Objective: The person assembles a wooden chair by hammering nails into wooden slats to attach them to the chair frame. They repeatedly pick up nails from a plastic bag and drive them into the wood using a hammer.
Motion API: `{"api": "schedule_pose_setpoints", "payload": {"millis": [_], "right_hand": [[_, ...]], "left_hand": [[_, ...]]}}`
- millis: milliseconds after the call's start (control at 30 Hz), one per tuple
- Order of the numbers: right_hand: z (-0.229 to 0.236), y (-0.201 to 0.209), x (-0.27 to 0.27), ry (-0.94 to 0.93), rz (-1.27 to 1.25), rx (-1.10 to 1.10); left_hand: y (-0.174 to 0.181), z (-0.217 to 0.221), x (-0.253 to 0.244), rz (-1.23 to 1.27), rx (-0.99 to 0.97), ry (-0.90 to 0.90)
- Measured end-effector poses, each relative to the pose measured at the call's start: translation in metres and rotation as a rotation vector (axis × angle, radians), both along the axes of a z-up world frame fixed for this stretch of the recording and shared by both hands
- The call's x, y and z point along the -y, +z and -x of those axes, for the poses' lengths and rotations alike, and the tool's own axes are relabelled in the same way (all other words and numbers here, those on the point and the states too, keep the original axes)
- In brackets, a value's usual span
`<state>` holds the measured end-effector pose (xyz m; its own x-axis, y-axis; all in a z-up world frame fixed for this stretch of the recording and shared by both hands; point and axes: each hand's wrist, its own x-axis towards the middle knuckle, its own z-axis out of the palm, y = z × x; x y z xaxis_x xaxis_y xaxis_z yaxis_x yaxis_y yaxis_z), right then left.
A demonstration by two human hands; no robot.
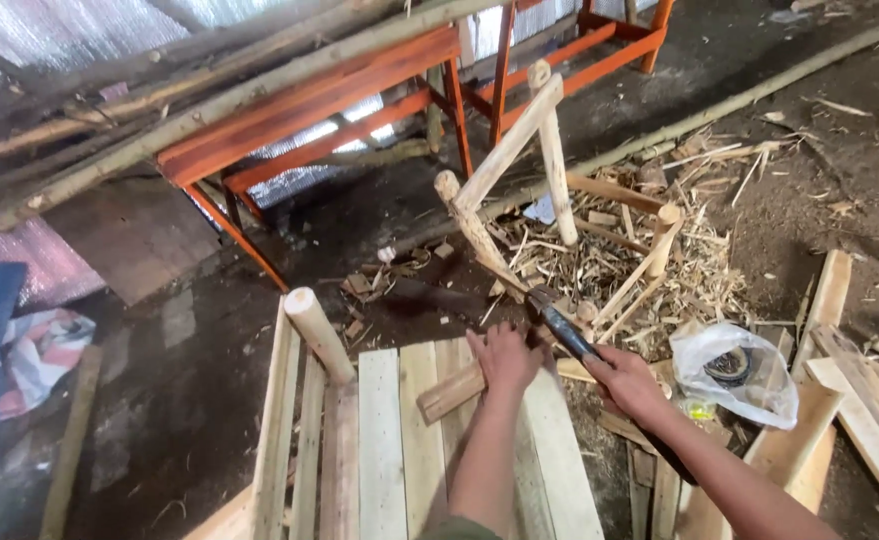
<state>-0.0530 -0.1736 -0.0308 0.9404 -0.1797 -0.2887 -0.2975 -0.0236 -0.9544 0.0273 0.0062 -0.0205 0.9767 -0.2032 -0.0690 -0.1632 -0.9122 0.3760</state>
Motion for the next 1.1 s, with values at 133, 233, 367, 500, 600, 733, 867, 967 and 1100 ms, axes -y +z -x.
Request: {"api": "schedule_pose_setpoints", "payload": {"millis": [133,233,367,500,600,733,867,967,1100], "right_hand": [[0.015,0.040,-0.010,-0.019,0.025,-0.003],[0.016,0.029,-0.008,-0.058,-0.027,0.089],[0.010,-0.014,0.002,-0.074,-0.026,0.068],[0.022,0.014,-0.009,-0.105,-0.023,0.087],[0.025,0.020,-0.008,-0.127,-0.007,0.176],[0.018,-0.013,-0.003,-0.117,0.025,0.101],[0.007,-0.010,0.001,-0.196,-0.011,0.116],[0.018,0.019,-0.008,-0.190,-0.053,0.103],[-0.006,-0.032,0.006,-0.128,0.071,-0.003]], "left_hand": [[0.010,0.011,0.001,-0.074,-0.061,0.006],[0.008,0.002,0.002,-0.066,-0.061,0.017],[-0.009,0.000,-0.001,0.000,-0.048,-0.010],[-0.008,0.002,-0.001,-0.037,-0.094,-0.008],[-0.009,-0.003,0.001,-0.083,-0.063,0.013],[-0.003,0.004,0.001,-0.020,-0.011,-0.002],[-0.011,-0.004,0.001,-0.052,-0.024,-0.005],[-0.025,-0.009,0.001,-0.050,-0.042,0.011],[0.010,0.001,0.002,-0.052,-0.085,0.000]]}}
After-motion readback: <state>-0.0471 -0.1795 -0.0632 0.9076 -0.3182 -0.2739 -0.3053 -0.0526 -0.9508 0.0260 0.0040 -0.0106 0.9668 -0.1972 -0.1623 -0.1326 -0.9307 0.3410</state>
